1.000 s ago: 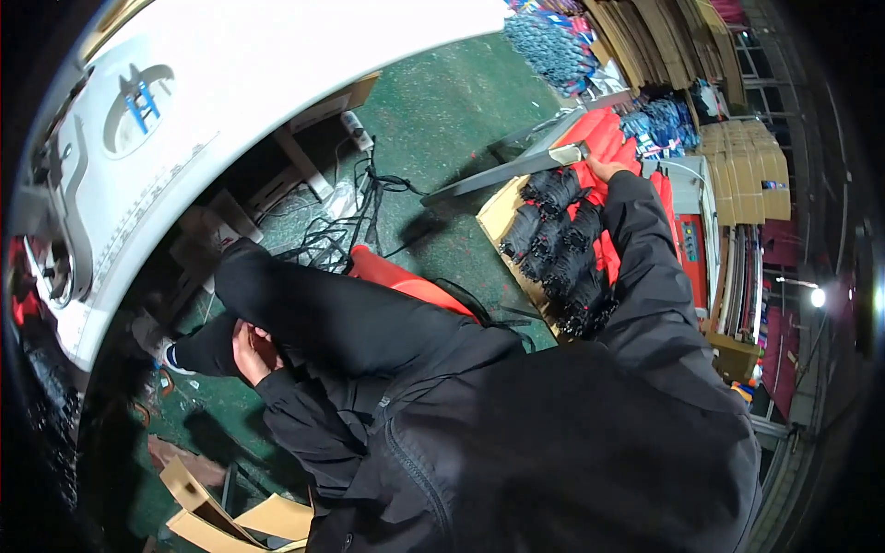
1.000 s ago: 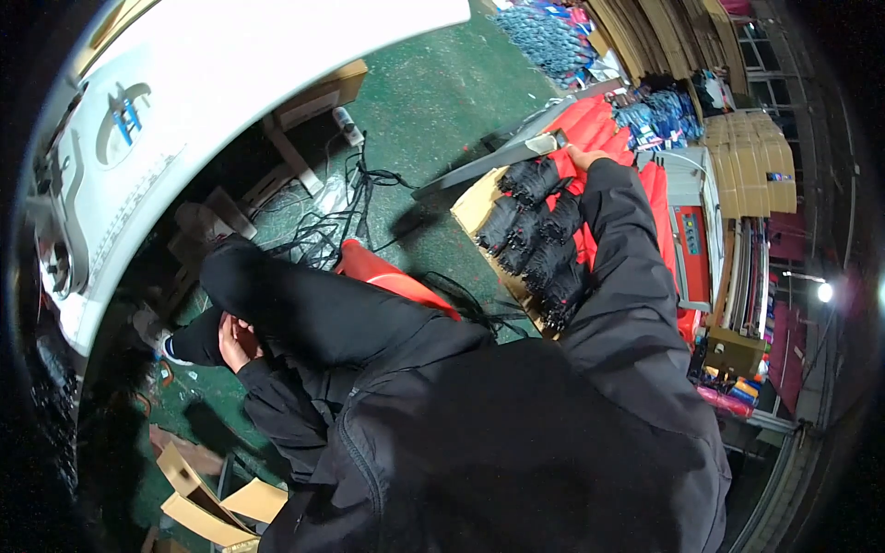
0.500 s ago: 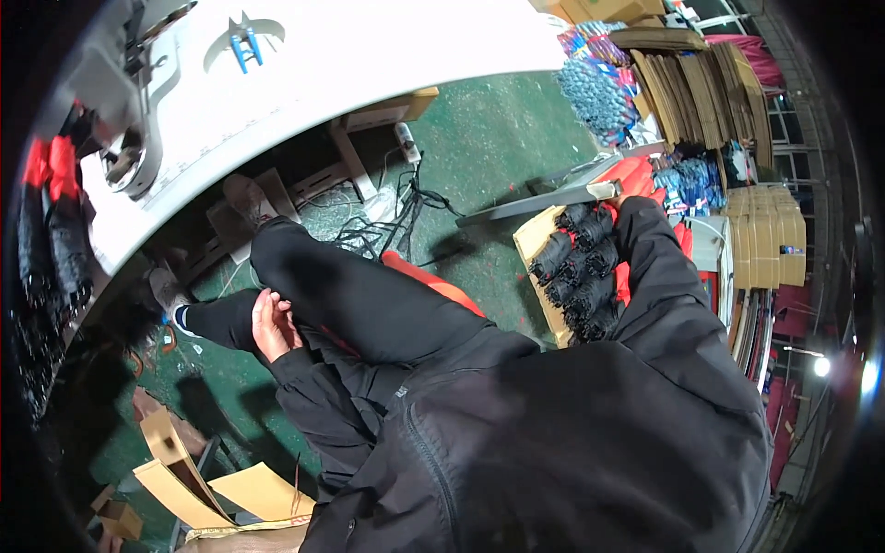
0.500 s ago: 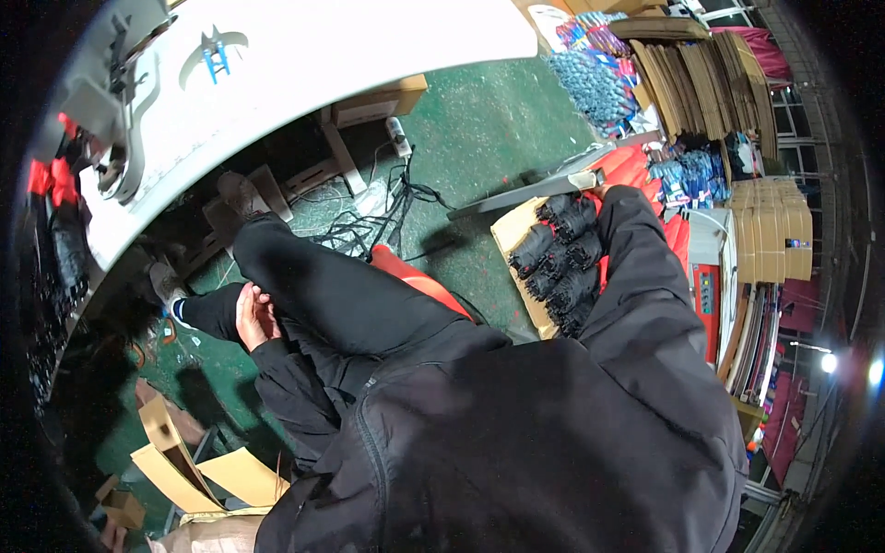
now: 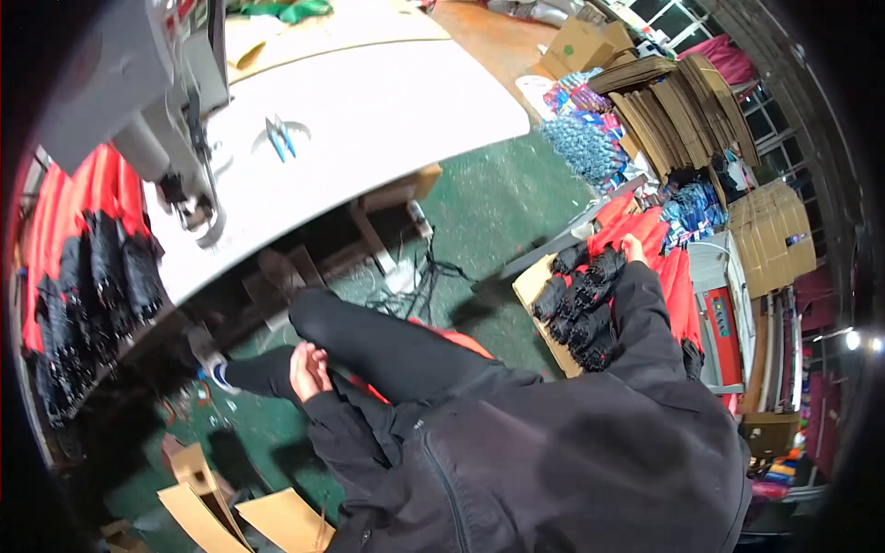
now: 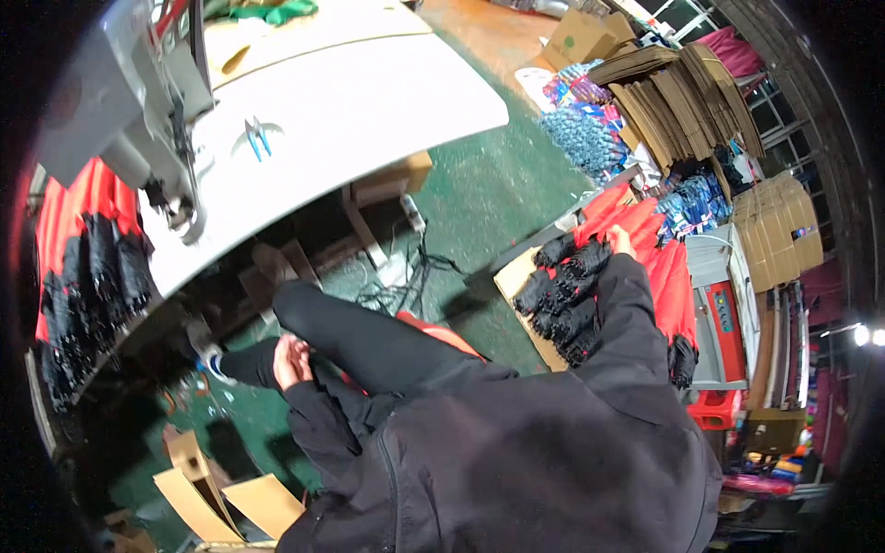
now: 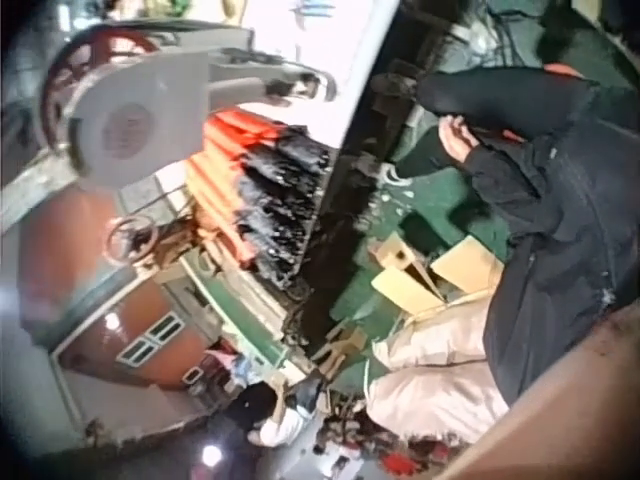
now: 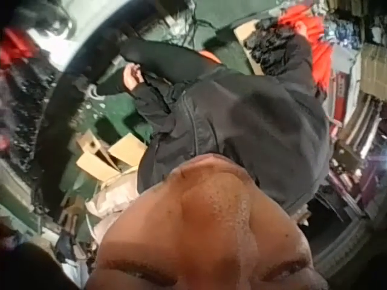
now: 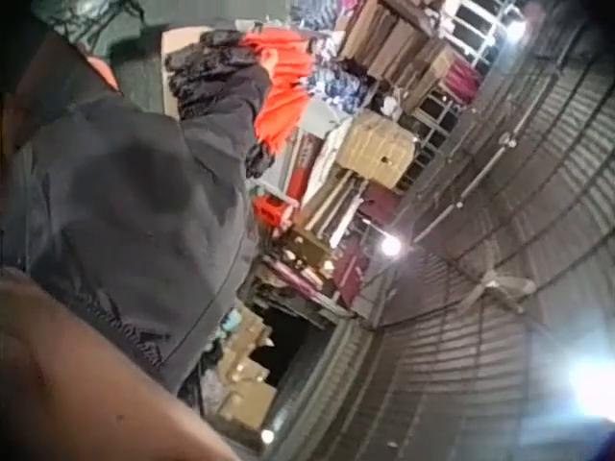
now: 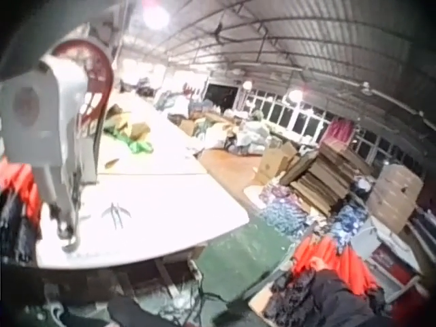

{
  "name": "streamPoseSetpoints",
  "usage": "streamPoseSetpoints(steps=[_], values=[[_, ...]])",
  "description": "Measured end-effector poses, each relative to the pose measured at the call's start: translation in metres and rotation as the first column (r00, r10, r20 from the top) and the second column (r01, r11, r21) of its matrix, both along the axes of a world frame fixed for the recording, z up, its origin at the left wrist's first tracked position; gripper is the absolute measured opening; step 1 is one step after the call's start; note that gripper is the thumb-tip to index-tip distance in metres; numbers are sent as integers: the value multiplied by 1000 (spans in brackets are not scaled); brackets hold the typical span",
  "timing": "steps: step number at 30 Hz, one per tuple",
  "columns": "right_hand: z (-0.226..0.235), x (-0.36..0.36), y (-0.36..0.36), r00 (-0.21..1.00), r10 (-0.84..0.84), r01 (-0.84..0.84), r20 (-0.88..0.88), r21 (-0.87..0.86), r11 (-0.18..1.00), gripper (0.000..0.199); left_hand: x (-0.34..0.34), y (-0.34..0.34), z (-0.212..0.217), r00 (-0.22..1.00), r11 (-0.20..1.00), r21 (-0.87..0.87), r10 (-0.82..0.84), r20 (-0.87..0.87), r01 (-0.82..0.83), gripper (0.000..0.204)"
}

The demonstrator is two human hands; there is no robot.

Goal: Manually fitting red fabric canopies onto umbrella frames using a specialized assembly machine.

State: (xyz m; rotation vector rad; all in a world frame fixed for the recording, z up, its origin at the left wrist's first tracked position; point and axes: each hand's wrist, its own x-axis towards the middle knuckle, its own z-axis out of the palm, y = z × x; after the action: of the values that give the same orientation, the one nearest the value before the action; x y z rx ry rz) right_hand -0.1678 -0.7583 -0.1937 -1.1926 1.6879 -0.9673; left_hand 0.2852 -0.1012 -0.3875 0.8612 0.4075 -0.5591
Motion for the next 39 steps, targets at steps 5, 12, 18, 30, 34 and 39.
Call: streamPoseSetpoints(steps=[5,12,18,30,34,39], values=[[60,30,39,950,-305,259,-67,-376,890,75,-3,-4,-2,1000,1000,-28,8,-15,-8,36],[162,155,159,941,243,-38,234,-642,766,78,-2,0,8,1000,999,39,27,10,-27,28],[173,234,236,836,544,-275,69,-805,526,102,-29,-26,108,926,960,278,-136,353,35,29],[191,282,432,191,958,-716,-214,-698,-13,121,-91,-34,408,270,863,423,-353,896,-277,55],[189,302,483,-66,920,-629,-385,-700,-338,108,-133,-14,416,467,833,515,-381,798,-202,63],[183,326,505,-320,860,-565,-399,-648,-511,117,-135,-8,395,630,834,344,6,777,-432,50]])
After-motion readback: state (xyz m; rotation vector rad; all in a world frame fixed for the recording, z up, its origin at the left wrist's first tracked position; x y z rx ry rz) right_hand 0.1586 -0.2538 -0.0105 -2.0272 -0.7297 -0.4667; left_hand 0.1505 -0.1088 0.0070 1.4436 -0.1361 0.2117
